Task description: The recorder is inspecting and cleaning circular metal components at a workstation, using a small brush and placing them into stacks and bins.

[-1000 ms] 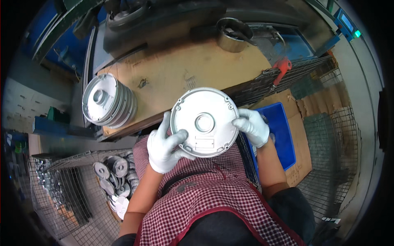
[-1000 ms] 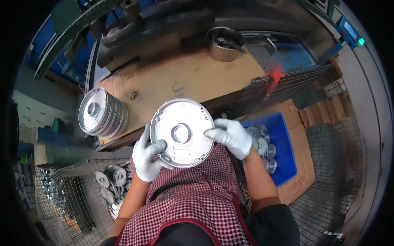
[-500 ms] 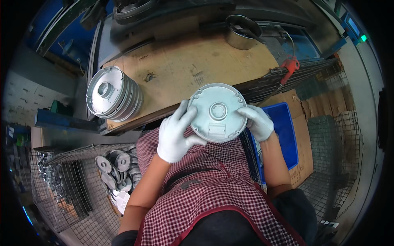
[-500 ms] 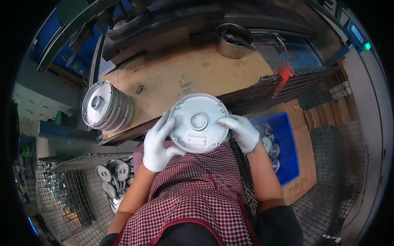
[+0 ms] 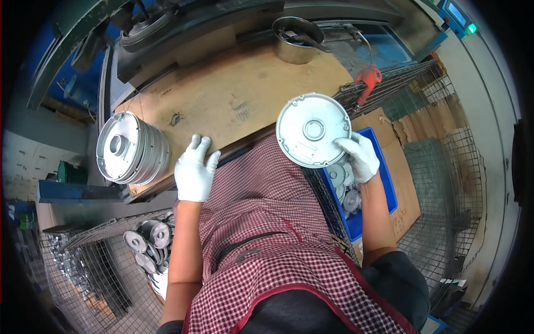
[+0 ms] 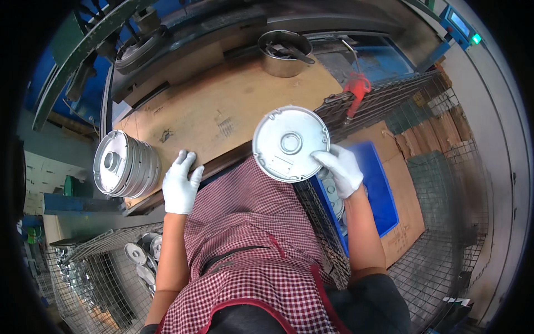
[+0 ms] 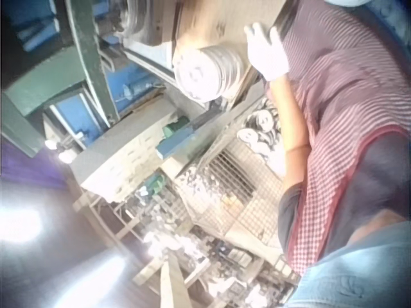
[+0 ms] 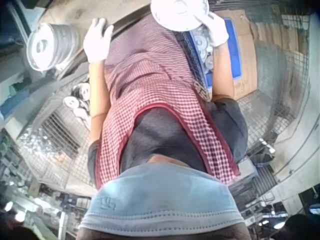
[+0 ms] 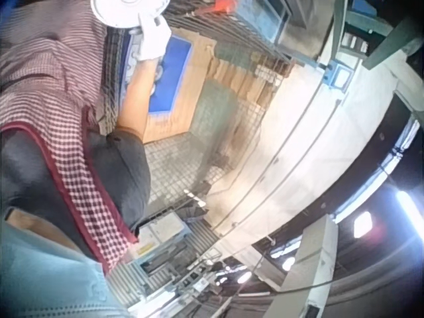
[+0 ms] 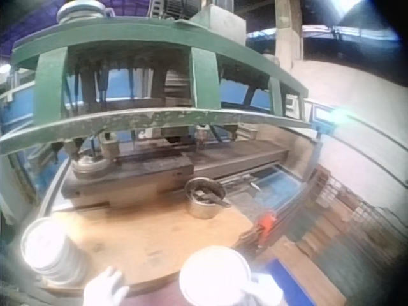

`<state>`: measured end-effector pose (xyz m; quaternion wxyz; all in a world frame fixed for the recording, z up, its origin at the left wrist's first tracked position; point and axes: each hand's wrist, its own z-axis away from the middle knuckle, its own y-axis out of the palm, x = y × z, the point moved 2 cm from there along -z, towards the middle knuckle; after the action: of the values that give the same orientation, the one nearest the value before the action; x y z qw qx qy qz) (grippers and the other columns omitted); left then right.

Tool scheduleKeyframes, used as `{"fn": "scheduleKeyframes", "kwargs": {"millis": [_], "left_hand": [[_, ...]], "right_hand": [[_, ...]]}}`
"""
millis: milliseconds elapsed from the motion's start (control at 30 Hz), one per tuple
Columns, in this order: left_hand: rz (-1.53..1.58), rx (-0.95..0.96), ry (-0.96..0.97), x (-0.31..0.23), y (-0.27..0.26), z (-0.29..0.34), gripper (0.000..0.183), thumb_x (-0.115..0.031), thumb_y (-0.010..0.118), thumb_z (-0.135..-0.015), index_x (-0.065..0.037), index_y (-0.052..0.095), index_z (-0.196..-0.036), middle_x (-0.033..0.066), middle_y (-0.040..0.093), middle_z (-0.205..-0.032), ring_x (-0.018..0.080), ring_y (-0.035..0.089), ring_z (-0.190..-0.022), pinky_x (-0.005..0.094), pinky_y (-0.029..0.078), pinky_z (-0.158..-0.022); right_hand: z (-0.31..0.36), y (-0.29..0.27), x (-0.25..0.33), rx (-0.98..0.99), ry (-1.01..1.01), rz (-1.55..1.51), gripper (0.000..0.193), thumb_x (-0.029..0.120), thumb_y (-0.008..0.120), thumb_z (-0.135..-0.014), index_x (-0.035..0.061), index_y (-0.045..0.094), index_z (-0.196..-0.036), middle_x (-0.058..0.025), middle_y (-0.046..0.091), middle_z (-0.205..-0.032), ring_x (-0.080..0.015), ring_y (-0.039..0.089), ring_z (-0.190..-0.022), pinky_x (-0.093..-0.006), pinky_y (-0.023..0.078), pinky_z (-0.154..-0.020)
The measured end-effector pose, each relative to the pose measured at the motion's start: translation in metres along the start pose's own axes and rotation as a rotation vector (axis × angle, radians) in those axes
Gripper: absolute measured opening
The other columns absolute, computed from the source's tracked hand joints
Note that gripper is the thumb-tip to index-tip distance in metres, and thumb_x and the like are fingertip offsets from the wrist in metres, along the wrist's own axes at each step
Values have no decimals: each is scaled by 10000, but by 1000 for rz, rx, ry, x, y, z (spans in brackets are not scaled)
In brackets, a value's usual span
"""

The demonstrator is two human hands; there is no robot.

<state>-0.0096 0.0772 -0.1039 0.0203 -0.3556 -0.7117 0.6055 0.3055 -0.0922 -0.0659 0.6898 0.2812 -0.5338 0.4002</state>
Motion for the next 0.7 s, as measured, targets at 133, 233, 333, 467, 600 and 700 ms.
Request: {"fn": "scheduleKeyframes", "kwargs": {"millis": [133,233,333,467,600,700], "left_hand": [[-2,-28,27,-1,1,2,375,-220,714,-833,-44,652,-1158,204,605,-1259,369,623,-1064,409,505,-902],[5,-24,29,-4,0,2,378,-208,715,-831,-44,649,-1164,202,604,-1261,367,624,-1064,407,507,-898],[-13,-59,63,1,4,3,372,-217,714,-823,-51,647,-1149,180,608,-1250,358,635,-994,413,516,-850],[-40,-88,96,3,4,3,366,-228,712,-818,-62,641,-1137,156,608,-1243,350,647,-922,418,526,-800],[-33,-80,86,4,4,3,368,-227,711,-819,-63,638,-1140,157,608,-1244,350,647,-921,418,527,-800],[1,-9,40,4,3,0,363,-224,712,-817,-67,639,-1136,153,605,-1252,351,643,-933,418,526,-811]], "right_hand": [[5,17,24,42,-58,-166,428,186,707,-799,-111,619,-1094,-89,670,-895,-120,620,-728,-229,490,-630],[12,26,41,74,-93,-189,448,179,707,-794,-126,606,-1106,-108,672,-915,-131,635,-747,-237,506,-639],[20,38,56,105,-100,-194,458,173,709,-787,-135,600,-1107,-118,673,-912,-142,644,-735,-240,518,-630],[23,44,63,164,-86,-179,440,186,721,-779,-126,615,-1070,-102,673,-853,-129,636,-686,-230,512,-602],[24,48,62,165,-87,-165,425,197,733,-771,-112,627,-1043,-91,672,-818,-121,626,-647,-221,502,-584],[24,51,62,166,-103,-197,414,204,731,-776,-101,632,-1037,-88,672,-814,-119,625,-628,-215,495,-565]]}}
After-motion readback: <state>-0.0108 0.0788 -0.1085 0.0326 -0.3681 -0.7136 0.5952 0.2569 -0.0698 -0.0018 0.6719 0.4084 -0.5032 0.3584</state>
